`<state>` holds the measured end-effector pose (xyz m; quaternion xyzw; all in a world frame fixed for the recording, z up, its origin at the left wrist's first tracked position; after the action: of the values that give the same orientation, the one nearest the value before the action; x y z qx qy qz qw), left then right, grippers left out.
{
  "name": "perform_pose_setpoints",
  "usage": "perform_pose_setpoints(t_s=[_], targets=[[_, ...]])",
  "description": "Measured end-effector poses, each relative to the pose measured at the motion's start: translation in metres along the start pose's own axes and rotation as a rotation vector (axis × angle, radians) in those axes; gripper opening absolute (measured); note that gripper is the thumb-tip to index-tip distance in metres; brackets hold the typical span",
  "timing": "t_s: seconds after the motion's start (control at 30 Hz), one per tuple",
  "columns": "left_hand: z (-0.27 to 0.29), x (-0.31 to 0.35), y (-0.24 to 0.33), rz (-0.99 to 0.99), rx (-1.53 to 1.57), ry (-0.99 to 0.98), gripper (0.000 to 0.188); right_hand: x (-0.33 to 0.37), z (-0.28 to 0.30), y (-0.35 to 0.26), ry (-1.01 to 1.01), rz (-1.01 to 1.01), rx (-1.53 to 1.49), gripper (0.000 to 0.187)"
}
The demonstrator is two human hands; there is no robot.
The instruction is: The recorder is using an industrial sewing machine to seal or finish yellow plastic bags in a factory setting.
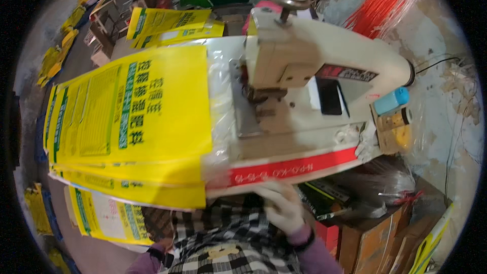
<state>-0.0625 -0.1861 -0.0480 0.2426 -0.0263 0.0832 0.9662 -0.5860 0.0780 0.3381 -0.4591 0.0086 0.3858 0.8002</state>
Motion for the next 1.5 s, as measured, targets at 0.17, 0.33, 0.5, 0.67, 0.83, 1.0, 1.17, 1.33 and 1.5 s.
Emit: perform_pose_setpoints(t_s=[0.17,0.33,0.5,0.67,0.83,1.0,1.17,1.33,1.5], targets=[[-0.109,-0.038,0.037,0.142,0.055,-0.741,0.024,0.194,0.018,0.24,-0.07,-0.403,0.545,0.024],[-0.139,-0.148,0.053,0.279,0.087,-0.574,0.024,0.149,0.017,0.398,-0.16,-0.429,0.45,0.025],[-0.106,-0.181,0.04,0.327,0.078,-0.507,0.024,0.16,0.01,0.433,-0.213,-0.581,0.367,0.026],[-0.093,-0.198,0.036,0.28,0.059,-0.431,0.026,0.239,0.032,0.424,-0.187,-0.751,0.317,0.028],[-0.04,-0.125,-0.003,0.242,-0.02,-0.419,0.027,0.393,-0.018,0.341,-0.159,-0.97,0.172,0.029],[-0.006,-0.055,-0.008,0.338,-0.019,-0.358,0.028,0.397,0.022,0.285,0.427,-1.383,-0.418,0.031],[0.123,-0.005,0.011,0.75,0.513,-0.241,0.036,0.349,0.106,0.281,0.245,-1.16,-0.238,0.032],[0.259,-0.085,0.11,0.49,0.276,-0.104,0.028,0.234,0.126,0.215,-0.357,-0.555,0.661,0.028],[0.367,-0.257,0.239,0.068,0.304,0.234,0.014,0.061,0.095,0.061,-0.174,-0.069,0.502,0.015]])
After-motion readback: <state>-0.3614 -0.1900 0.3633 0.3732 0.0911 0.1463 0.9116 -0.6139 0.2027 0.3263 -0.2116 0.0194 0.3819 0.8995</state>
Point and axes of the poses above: each hand's wrist, its own x-axis away from the middle knuckle, its own z-axis out of the back of the hand, y = z × x, the point moved 8 cm from there along -x, towards the middle knuckle, and after that the axes turned 5 degrees about x, right-handed, at the moved point
